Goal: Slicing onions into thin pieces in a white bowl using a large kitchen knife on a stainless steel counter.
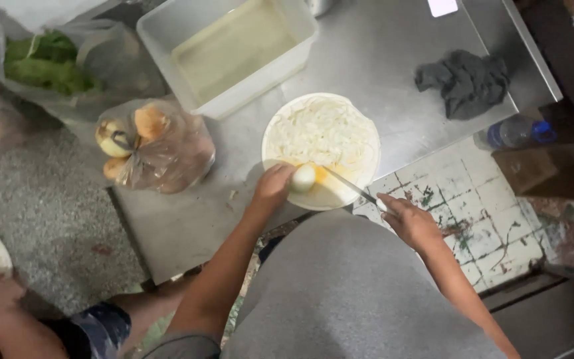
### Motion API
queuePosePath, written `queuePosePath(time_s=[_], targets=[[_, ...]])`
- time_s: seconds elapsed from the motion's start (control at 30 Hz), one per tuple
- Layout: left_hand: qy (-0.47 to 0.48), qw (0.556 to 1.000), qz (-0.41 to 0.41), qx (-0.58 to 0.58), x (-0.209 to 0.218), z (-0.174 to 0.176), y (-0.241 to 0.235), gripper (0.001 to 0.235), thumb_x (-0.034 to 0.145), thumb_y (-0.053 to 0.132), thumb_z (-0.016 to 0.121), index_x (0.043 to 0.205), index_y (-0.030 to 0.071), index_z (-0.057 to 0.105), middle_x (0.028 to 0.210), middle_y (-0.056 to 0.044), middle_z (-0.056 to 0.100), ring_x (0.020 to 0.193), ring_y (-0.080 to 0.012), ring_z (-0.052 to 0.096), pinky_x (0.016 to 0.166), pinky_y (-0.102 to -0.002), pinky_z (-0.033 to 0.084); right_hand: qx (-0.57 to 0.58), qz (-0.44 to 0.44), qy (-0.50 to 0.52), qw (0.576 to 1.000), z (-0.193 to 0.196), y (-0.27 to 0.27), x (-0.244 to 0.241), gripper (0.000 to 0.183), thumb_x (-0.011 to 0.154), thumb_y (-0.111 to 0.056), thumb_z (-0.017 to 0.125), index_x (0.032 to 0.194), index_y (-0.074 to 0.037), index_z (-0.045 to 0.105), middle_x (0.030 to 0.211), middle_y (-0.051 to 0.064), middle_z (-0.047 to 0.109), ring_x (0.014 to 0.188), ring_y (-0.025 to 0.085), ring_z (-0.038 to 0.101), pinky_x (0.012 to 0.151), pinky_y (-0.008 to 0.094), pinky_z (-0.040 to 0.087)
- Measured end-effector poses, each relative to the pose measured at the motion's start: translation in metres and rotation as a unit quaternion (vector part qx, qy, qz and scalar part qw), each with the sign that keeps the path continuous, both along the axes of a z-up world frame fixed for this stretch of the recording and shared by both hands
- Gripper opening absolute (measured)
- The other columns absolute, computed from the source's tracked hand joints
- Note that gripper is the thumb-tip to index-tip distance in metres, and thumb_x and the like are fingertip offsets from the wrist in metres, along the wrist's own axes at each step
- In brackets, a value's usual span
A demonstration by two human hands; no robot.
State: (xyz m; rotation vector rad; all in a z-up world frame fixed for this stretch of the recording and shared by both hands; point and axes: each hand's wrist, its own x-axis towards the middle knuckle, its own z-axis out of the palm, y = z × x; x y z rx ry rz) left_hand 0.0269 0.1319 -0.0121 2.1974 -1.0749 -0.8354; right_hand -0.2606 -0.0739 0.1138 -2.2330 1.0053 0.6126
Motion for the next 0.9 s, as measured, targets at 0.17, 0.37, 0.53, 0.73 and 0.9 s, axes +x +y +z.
queuePosePath(time_s=[0.17,0.37,0.53,0.73,0.9], targets=[[-0.059,0.998,0.000,0.034,0.007,0.003,-0.015,0.041,0.101,0.022,0.044,0.139,0.024,0.059,0.146,-0.006,0.056,0.137,-0.0271,0.052,0.117,-0.042,0.041,-0.013,0.025,-0.024,0.999,-0.002,-0.017,0.008,0.050,0.099,-0.036,0.059,0.149,-0.034,0.054,0.135,0.011,0.066,0.125,0.036,0.063,0.106,0.053,0.050],[-0.127,0.991,0.042,-0.030,-0.015,-0.024,0.003,0.043,0.099,0.017,0.055,0.141,0.016,0.060,0.147,-0.014,0.054,0.136,-0.0318,0.053,0.114,-0.044,0.044,0.002,0.025,-0.068,0.997,0.012,-0.036,0.007,0.053,0.098,-0.033,0.061,0.150,-0.034,0.052,0.137,0.014,0.063,0.126,0.039,0.061,0.105,0.057,0.049],[-0.075,0.992,0.095,-0.037,-0.055,0.010,-0.007,0.043,0.100,0.033,0.047,0.137,0.014,0.062,0.137,-0.016,0.060,0.125,-0.0370,0.061,0.109,-0.048,0.046,0.026,0.039,-0.083,0.995,0.000,-0.048,-0.005,0.053,0.098,-0.027,0.062,0.149,-0.029,0.051,0.142,0.018,0.058,0.129,0.042,0.058,0.105,0.060,0.048],[-0.127,0.981,0.146,0.008,-0.091,-0.003,-0.014,0.045,0.094,0.017,0.066,0.138,0.017,0.059,0.136,-0.013,0.059,0.132,-0.0330,0.057,0.113,-0.044,0.045,0.120,0.052,-0.085,0.988,-0.018,-0.056,-0.019,0.058,0.096,-0.023,0.061,0.151,-0.026,0.041,0.148,0.024,0.051,0.133,0.049,0.051,0.106,0.067,0.043],[-0.115,0.977,0.177,0.015,-0.114,0.009,-0.020,0.043,0.093,0.019,0.071,0.135,0.014,0.061,0.130,-0.011,0.061,0.124,-0.0291,0.062,0.106,-0.041,0.052,0.136,0.163,-0.167,0.963,-0.066,-0.062,-0.007,0.064,0.093,-0.008,0.065,0.152,-0.013,0.041,0.142,0.033,0.053,0.131,0.054,0.051,0.108,0.069,0.039]])
